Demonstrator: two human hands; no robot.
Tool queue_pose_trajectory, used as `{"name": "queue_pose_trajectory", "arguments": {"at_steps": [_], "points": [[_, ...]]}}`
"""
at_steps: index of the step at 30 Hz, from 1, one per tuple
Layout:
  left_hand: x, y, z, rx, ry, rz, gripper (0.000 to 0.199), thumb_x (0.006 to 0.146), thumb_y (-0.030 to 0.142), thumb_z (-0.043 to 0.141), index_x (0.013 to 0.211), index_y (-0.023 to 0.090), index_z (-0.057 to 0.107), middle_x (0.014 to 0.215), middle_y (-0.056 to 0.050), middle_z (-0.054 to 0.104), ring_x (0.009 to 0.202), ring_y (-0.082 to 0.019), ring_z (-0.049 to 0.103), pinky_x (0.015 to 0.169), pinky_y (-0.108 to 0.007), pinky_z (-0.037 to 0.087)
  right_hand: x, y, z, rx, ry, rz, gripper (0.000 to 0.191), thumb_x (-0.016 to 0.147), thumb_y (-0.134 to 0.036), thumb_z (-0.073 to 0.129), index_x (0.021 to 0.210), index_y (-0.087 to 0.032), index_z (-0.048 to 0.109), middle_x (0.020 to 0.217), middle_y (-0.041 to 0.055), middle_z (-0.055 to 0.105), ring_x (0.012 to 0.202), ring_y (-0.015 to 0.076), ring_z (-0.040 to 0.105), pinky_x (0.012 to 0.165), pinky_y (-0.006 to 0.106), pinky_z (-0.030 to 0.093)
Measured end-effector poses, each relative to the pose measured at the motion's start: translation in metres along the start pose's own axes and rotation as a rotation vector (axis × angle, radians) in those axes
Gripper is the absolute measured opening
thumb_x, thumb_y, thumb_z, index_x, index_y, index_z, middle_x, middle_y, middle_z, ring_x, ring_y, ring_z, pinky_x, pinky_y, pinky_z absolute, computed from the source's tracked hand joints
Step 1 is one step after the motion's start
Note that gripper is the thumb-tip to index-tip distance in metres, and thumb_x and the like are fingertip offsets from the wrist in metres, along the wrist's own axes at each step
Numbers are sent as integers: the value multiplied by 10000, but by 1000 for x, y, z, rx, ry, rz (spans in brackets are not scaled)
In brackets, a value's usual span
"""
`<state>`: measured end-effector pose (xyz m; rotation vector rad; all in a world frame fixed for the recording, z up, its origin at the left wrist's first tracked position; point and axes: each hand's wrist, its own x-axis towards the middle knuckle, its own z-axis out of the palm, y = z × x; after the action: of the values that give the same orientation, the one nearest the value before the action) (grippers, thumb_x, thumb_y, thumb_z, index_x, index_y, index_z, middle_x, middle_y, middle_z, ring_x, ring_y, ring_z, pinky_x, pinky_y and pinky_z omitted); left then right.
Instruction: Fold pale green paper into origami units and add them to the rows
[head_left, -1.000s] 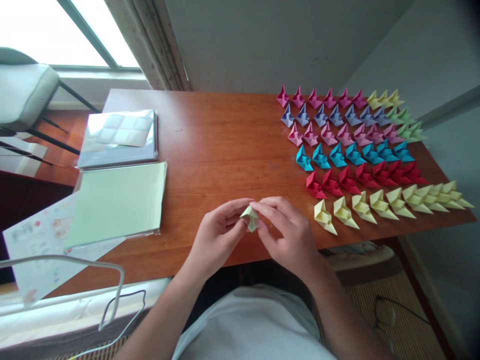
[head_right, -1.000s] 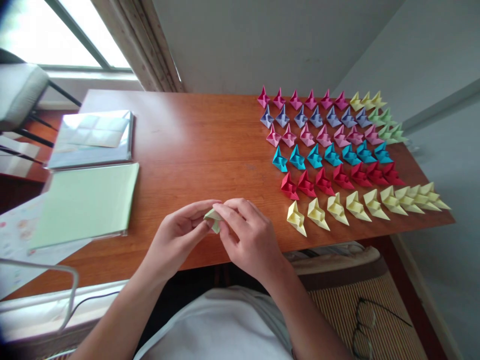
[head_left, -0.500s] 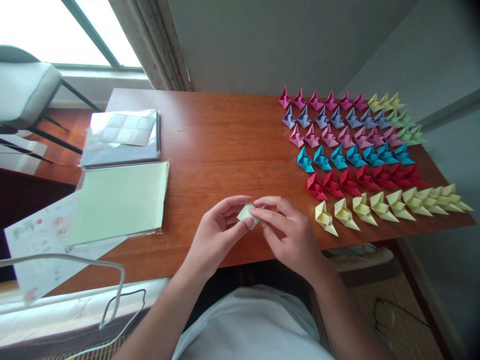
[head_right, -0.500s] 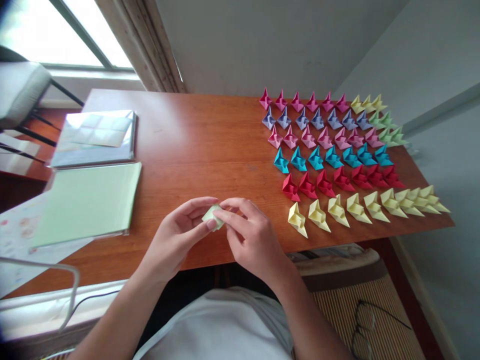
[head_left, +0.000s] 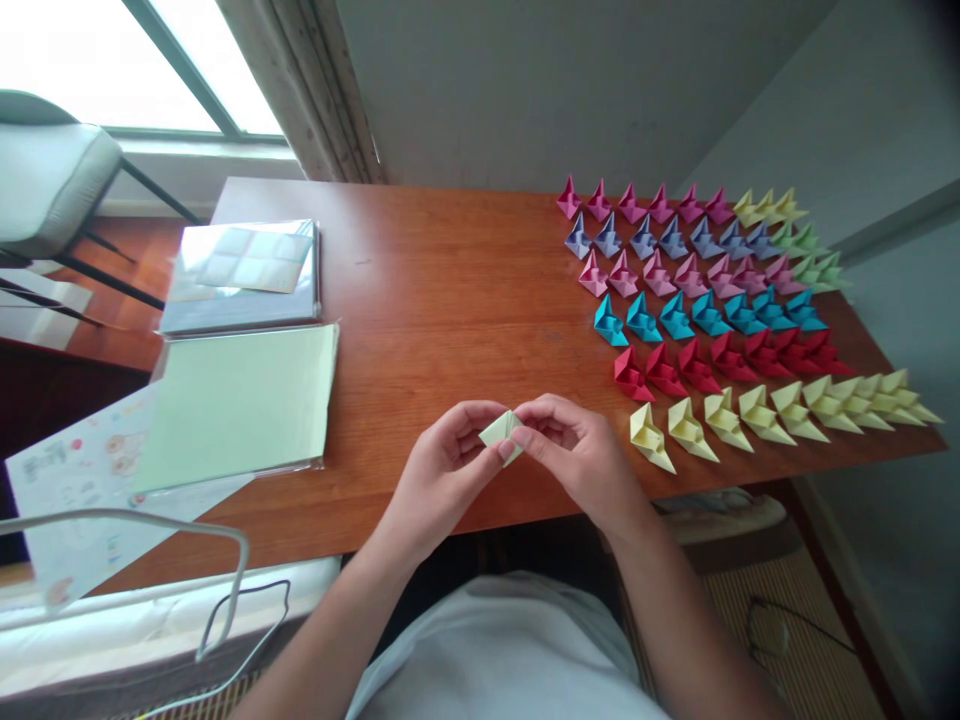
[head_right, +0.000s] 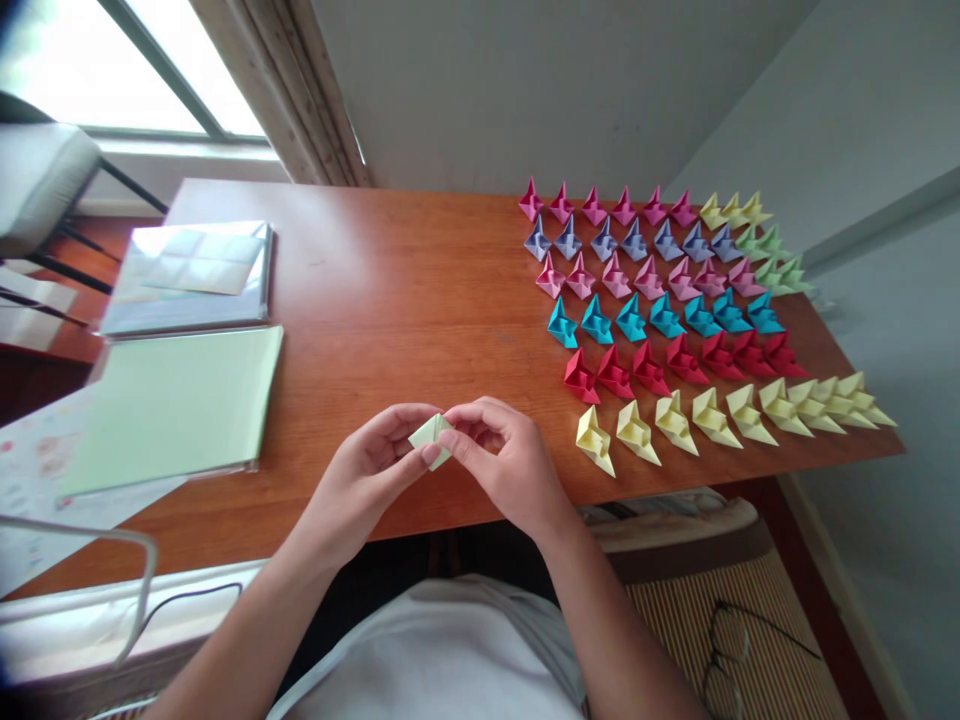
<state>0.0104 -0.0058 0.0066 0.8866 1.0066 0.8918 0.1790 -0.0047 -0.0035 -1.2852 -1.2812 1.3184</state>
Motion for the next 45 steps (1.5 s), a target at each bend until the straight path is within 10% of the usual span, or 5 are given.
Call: {"name": "queue_pose_trajectory", "arguments": {"at_steps": [5, 18, 36, 45], "points": [[-2, 6, 1, -73, -114, -98, 254, 914, 365, 680, 897, 119, 743, 835, -71, 736, 777, -150, 675, 737, -242, 567, -2, -1, 2, 130, 77, 2, 151, 856, -346, 744, 920, -215, 704, 851, 9, 713, 775, 157, 679, 702, 273, 583], [2, 3, 1, 60, 0, -76, 213, 842, 347, 760, 820, 136, 778, 677, -19, 724, 626, -95, 630, 580, -157, 491, -3, -9, -7, -166, -4, -74, 101, 886, -304, 710, 867, -205, 696, 828, 5, 631, 775, 155, 594, 693, 279, 479], [0, -4, 3, 274, 90, 105, 180, 860, 306, 716, 813, 137, 757, 678, -27, 730, 599, -114, 647, 565, -178, 513, -5, 1, -4, 137, 0, 29, 62, 876, -262, 725, 893, -211, 695, 861, 1, 671, 816, 150, 651, 748, 263, 538], [3, -2, 0, 230, -9, 37, 183, 866, 301, 699, 804, 138, 754, 682, -31, 725, 615, -115, 646, 559, -170, 506, 2, -10, -11, -240, -50, -277, 65, 918, -207, 684, 903, -221, 745, 857, 22, 716, 801, 156, 669, 721, 277, 525]]}}
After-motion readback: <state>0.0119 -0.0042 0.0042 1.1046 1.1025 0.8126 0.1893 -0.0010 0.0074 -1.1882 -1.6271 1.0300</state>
